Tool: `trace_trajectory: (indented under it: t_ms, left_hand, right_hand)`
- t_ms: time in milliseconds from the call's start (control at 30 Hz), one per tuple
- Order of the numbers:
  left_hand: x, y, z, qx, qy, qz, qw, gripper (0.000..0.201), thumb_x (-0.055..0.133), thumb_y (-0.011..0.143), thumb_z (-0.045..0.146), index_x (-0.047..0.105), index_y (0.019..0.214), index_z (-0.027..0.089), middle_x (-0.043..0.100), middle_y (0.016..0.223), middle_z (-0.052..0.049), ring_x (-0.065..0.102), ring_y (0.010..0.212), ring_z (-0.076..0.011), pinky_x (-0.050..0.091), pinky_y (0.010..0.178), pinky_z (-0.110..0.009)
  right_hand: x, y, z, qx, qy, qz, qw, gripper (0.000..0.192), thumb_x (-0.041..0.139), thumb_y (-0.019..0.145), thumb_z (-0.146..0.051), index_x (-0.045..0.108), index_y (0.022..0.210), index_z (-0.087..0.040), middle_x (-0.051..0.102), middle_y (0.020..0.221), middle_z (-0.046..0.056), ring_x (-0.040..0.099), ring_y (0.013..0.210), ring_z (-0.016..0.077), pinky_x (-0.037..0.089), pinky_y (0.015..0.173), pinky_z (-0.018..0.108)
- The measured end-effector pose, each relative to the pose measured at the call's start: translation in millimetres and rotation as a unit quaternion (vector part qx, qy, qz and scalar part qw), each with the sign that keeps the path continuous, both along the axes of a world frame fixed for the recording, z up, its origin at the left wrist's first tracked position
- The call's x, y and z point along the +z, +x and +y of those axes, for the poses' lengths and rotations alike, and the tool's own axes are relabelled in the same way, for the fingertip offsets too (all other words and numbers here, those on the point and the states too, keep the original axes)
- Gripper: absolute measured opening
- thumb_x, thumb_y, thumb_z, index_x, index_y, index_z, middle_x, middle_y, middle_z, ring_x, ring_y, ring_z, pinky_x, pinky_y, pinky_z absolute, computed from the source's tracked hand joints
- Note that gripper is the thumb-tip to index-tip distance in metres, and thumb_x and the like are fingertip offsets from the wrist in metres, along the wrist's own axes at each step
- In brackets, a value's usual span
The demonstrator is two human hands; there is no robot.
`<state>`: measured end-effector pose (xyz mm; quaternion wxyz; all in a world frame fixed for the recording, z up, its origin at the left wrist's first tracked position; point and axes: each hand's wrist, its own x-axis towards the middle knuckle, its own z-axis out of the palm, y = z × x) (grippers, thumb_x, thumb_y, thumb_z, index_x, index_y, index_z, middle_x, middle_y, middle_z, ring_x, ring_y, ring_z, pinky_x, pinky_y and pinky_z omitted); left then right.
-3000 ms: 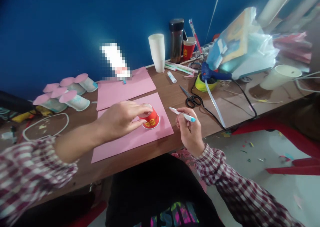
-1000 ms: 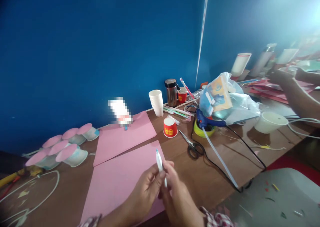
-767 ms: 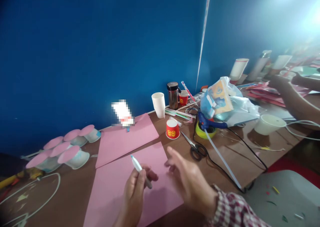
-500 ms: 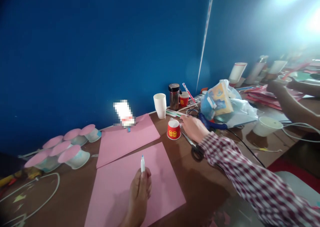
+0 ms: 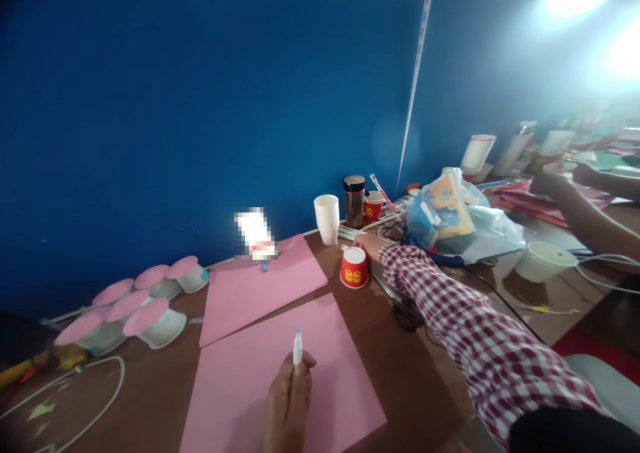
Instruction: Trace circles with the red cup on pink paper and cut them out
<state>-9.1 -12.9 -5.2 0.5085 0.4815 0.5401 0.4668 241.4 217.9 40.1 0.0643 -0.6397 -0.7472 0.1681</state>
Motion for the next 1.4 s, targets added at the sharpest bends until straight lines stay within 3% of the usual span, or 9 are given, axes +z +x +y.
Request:
trace_trajectory:
  t_ms: [200, 267, 367, 467, 533, 633, 800, 1233, 1400]
  left_hand:
    - [5.6, 0, 1, -0.011, 0.013, -0.005, 1.000, 0.043, 0.041, 0.082, 0.058, 0.055, 0.087, 0.017, 0.034, 0.053, 0.005, 0.031, 0.047, -0.0085, 0.027, 0.045, -0.020]
    - [6.7, 0, 1, -0.009, 0.007, -0.006, 1.000, 0.044, 0.041, 0.081, 0.058, 0.055, 0.088, 0.017, 0.034, 0.053, 0.006, 0.032, 0.047, -0.0084, 0.027, 0.045, -0.020]
    - [7.7, 1, 0, -0.002, -0.017, -0.011, 1.000, 0.045, 0.042, 0.081, 0.058, 0.056, 0.090, 0.017, 0.035, 0.052, 0.006, 0.032, 0.047, -0.0086, 0.029, 0.045, -0.021]
    - [8.3, 1, -1, 0.013, -0.028, -0.027, 0.999, 0.046, 0.043, 0.080, 0.058, 0.056, 0.096, 0.016, 0.039, 0.055, 0.004, 0.035, 0.049, -0.0096, 0.031, 0.045, -0.021]
    - [8.3, 0, -1, 0.024, -0.019, -0.038, 0.999, 0.047, 0.045, 0.080, 0.056, 0.055, 0.103, 0.017, 0.043, 0.058, 0.003, 0.037, 0.051, -0.0104, 0.033, 0.046, -0.022]
    - [7.5, -3, -1, 0.017, -0.017, -0.043, 0.999, 0.048, 0.046, 0.081, 0.055, 0.054, 0.109, 0.017, 0.046, 0.060, 0.002, 0.040, 0.053, -0.0109, 0.035, 0.047, -0.022]
    - [3.7, -6, 3, -0.027, -0.041, -0.044, 0.998, 0.044, 0.044, 0.082, 0.053, 0.057, 0.102, 0.017, 0.048, 0.062, 0.001, 0.040, 0.053, -0.0099, 0.033, 0.046, -0.020]
    - [5.5, -7, 6, -0.016, -0.057, -0.054, 0.997, 0.046, 0.044, 0.082, 0.053, 0.055, 0.107, 0.017, 0.047, 0.063, 0.001, 0.040, 0.050, -0.0091, 0.031, 0.045, -0.020]
    - [2.1, -6, 6, 0.008, -0.058, -0.046, 0.997, 0.044, 0.045, 0.082, 0.054, 0.056, 0.103, 0.017, 0.048, 0.062, 0.001, 0.041, 0.051, -0.0093, 0.034, 0.046, -0.021]
  right_hand:
    - [42.7, 0, -15, -0.068, 0.102, 0.037, 0.992, 0.027, 0.053, 0.089, -0.029, 0.054, 0.112, -0.016, 0.058, 0.112, 0.008, 0.059, 0.093, 0.0196, 0.050, 0.078, 0.039]
    - [56.7, -6, -35, -0.076, 0.141, 0.071, 0.985, 0.027, 0.051, 0.088, -0.031, 0.057, 0.104, -0.010, 0.064, 0.095, 0.012, 0.060, 0.087, 0.0230, 0.047, 0.075, 0.034]
    - [61.5, -30, -75, -0.047, 0.159, 0.163, 0.973, 0.031, 0.035, 0.093, -0.036, 0.053, 0.107, -0.016, 0.064, 0.088, 0.006, 0.060, 0.077, 0.0175, 0.047, 0.064, 0.027]
    - [47.7, -61, -113, 0.005, 0.060, 0.504, 0.862, 0.024, 0.045, 0.088, -0.033, 0.051, 0.109, -0.020, 0.062, 0.090, 0.004, 0.057, 0.071, 0.0143, 0.046, 0.061, 0.027]
    - [34.8, -78, -129, -0.012, 0.011, 0.617, 0.787, 0.029, 0.053, 0.085, -0.030, 0.048, 0.113, -0.023, 0.061, 0.090, 0.003, 0.056, 0.071, 0.0133, 0.045, 0.062, 0.027]
    - [20.0, -95, -138, -0.044, -0.039, 0.675, 0.736, 0.046, 0.058, 0.082, -0.029, 0.041, 0.125, -0.028, 0.061, 0.085, 0.001, 0.055, 0.070, 0.0132, 0.044, 0.062, 0.027]
    - [11.5, -105, -141, -0.060, -0.062, 0.688, 0.721, 0.049, 0.058, 0.081, -0.032, 0.042, 0.128, -0.028, 0.063, 0.087, 0.002, 0.057, 0.071, 0.0141, 0.044, 0.061, 0.027]
    - [-4.5, -105, -139, -0.003, -0.054, 0.665, 0.745, 0.051, 0.058, 0.083, -0.033, 0.041, 0.130, -0.029, 0.064, 0.093, 0.004, 0.061, 0.077, 0.0159, 0.049, 0.063, 0.027]
    - [-5.8, -106, -141, -0.029, -0.091, 0.702, 0.706, 0.046, 0.055, 0.085, -0.035, 0.042, 0.129, -0.030, 0.065, 0.088, 0.003, 0.061, 0.071, 0.0153, 0.049, 0.062, 0.028]
